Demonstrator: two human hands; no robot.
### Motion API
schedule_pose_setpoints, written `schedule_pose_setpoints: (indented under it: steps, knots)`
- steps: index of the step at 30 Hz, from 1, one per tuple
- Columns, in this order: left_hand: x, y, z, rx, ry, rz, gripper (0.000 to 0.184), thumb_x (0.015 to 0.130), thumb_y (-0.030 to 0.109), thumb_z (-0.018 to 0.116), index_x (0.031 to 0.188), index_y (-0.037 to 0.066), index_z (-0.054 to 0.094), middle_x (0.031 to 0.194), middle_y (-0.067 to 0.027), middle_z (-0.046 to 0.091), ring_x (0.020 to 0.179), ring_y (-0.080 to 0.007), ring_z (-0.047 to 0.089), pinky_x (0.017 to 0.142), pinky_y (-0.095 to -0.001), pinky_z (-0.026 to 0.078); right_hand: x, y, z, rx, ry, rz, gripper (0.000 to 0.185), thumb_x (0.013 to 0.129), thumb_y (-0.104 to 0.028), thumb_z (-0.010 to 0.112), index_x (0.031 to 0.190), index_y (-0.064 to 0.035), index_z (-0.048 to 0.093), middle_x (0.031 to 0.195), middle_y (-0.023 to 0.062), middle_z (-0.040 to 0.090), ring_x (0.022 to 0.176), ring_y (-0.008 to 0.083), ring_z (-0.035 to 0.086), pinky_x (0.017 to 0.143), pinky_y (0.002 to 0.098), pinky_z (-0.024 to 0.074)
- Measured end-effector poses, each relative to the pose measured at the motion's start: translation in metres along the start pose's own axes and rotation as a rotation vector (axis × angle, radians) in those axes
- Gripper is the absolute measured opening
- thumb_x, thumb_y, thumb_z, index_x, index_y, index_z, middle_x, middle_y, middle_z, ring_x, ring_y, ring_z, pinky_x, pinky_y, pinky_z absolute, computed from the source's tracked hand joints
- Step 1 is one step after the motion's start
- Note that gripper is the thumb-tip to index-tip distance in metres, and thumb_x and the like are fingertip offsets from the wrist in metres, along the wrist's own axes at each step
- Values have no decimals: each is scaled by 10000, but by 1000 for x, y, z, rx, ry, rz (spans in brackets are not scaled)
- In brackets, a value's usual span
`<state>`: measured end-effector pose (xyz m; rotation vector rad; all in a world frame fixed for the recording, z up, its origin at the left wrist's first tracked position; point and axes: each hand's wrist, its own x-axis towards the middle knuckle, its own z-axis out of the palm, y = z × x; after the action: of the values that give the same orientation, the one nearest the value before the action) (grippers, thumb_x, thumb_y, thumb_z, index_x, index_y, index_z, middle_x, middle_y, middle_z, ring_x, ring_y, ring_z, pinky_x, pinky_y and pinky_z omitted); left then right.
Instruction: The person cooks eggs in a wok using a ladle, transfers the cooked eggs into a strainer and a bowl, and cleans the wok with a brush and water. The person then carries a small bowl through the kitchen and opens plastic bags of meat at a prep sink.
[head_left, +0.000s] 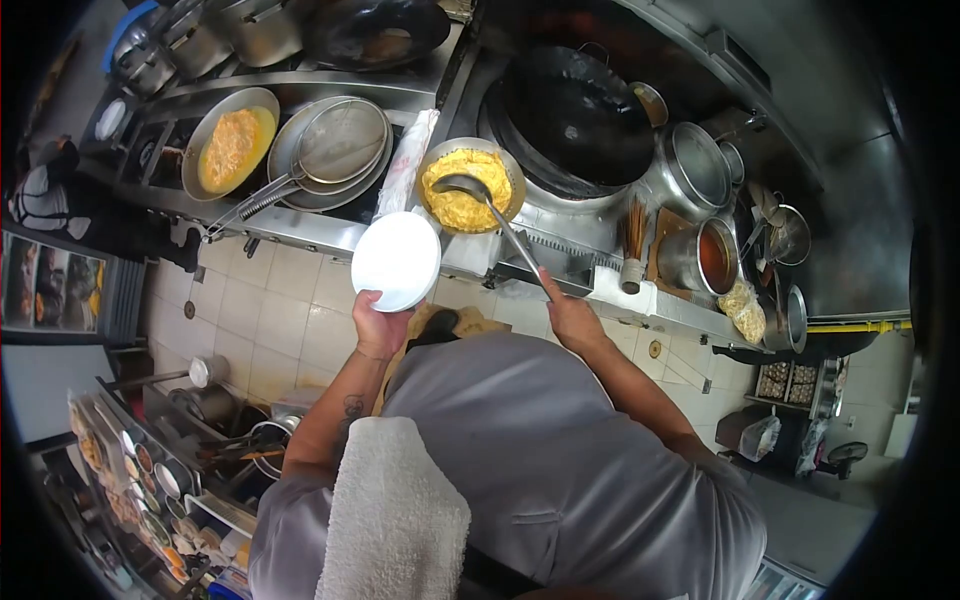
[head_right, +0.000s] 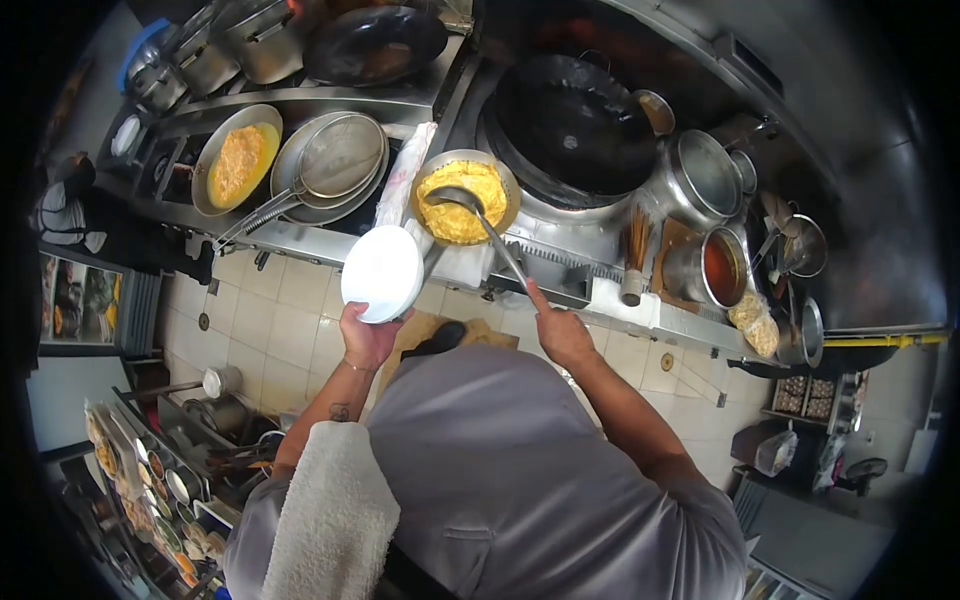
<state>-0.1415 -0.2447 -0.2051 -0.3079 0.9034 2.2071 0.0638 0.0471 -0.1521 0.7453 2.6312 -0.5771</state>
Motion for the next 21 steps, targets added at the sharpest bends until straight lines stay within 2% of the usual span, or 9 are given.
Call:
schedule_pose_setpoints:
  steps: [4,7,10,12,13,15,18,20,21]
  knots:
    - [10,-8,0,-57,-1,18,830,763,351,548,1547,133,383,1499,-153,507,1364,-383,511,1073,-607,433,8,10,18,46,-107,6,730,1024,-194,528,1659,-273,176,885,345,689,800,504,692,813,609,541]
    - [6,-5,8,-66,38,31,807,777,332,541,1542,124,391,1494,-155,514,1364,-384,514,1095,-600,424,9,20,5,259,37,-199,728,1028,-188,539,1658,-279,188,994,367,683,797,518,686,796,606,543]
    - [19,2,-7,-28,98,67,739,804,285,530,1509,91,423,1444,-166,548,1311,-377,561,1065,-564,468,12,17,-28,436,-234,60,708,1031,-180,559,1651,-286,234,1109,348,687,735,442,710,712,534,571]
    - [25,14,-17,15,136,96,690,822,254,525,1481,67,447,1400,-175,575,1265,-368,601,1023,-536,516,34,62,27,209,256,-426,686,1033,-159,563,1643,-297,283,968,210,711,569,269,644,538,420,546]
    - [28,26,-11,199,205,154,642,834,212,527,1448,39,462,1352,-177,589,1198,-350,632,948,-498,557,28,43,2,204,255,-432,686,1033,-159,563,1643,-297,283,968,210,711,569,269,644,538,420,546]
    - [40,39,-8,402,296,259,542,857,145,550,1373,-10,489,1247,-191,605,1079,-311,680,790,-419,626,10,9,-40,660,-301,138,691,1032,-158,566,1648,-304,288,791,69,592,499,134,507,421,316,449]
    - [58,46,2,512,352,241,530,873,161,565,1368,-12,489,1236,-186,605,1079,-312,675,801,-434,624,15,12,-39,656,-281,117,706,1032,-146,557,1656,-308,270,707,-2,456,468,106,427,394,289,395]
    - [80,41,-1,504,358,255,516,882,169,594,1341,-50,507,1206,-202,627,1084,-314,673,843,-430,596,14,10,-35,743,-311,142,703,1036,-146,554,1657,-308,267,699,-4,460,468,99,420,391,287,386]
    - [106,31,-21,628,370,297,501,886,185,594,1325,-43,515,1186,-208,635,1026,-326,689,743,-442,602,15,8,-35,829,-341,165,701,1040,-147,551,1658,-308,264,690,-7,464,467,93,413,388,285,377]
